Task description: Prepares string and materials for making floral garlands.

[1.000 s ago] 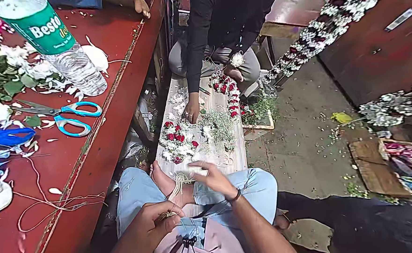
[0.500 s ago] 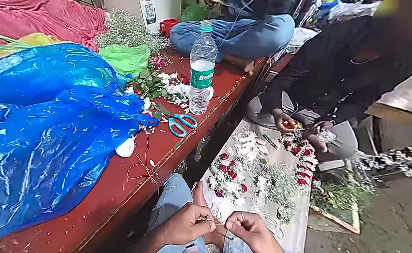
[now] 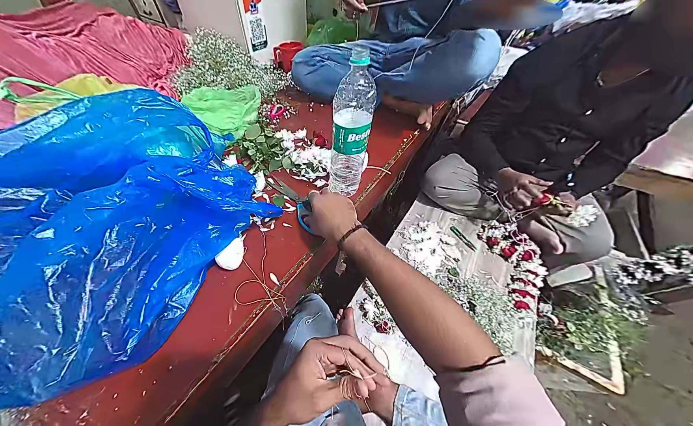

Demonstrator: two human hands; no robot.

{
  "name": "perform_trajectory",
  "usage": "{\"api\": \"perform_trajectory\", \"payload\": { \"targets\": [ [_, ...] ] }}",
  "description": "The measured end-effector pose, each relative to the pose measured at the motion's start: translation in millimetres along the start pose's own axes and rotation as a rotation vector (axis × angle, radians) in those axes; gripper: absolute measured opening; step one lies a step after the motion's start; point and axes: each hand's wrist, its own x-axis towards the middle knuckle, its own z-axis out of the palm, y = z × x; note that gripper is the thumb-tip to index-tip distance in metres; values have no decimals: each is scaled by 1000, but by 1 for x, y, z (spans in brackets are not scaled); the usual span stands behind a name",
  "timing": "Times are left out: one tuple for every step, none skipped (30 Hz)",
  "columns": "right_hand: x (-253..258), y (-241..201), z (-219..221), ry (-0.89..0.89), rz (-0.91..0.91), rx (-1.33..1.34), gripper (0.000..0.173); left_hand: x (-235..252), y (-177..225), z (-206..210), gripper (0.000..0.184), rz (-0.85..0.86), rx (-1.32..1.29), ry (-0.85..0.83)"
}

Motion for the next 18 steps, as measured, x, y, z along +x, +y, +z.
{"api": "perform_trajectory", "payload": {
  "targets": [
    [-1,3,-6,-16,21,56,43,1,-2,-2,27,4,3,11],
    [-8,10,-11,-7,44,168,42,2,-3,-3,29,5,4,22],
    [-22,21,-13,8,72,332,38,2,-6,-5,30,5,-10,28],
    [-43,33,-11,31,101,548,33,0,-8,-7,29,-2,-35,37],
    [-69,48,-7,51,105,802,28,0,-12,-9,28,-8,-65,51],
    [-102,62,-5,49,82,1067,28,3,-16,-11,26,-11,-97,70],
    [-140,73,-1,30,62,1289,34,5,-20,-13,24,-20,-136,92],
    [-180,80,4,16,59,1455,46,7,-23,-15,20,-25,-166,118],
    [-217,84,14,13,72,1578,62,9,-25,-18,18,-29,-184,133],
    [-252,87,26,17,77,1654,71,12,-28,-20,17,-27,-197,140],
    [-285,89,40,24,79,1687,74,15,-31,-22,17,-25,-208,142],
    [-317,88,52,22,92,1692,71,18,-34,-23,18,-26,-223,134],
    [-347,87,64,-5,93,1691,67,23,-37,-23,18,-28,-234,124],
    [-371,87,74,-37,75,1705,67,28,-39,-23,19,-27,-233,118],
    [-391,84,81,-63,51,1743,67,33,-40,-22,21,-27,-226,118],
    [-407,81,87,-76,43,1786,66,36,-41,-20,22,-27,-225,116],
    [-419,79,90,-77,40,1822,65,40,-42,-19,22,-22,-230,108],
    [-427,79,92,-74,46,1844,64,44,-43,-18,22,-16,-235,93]
  ]
}}
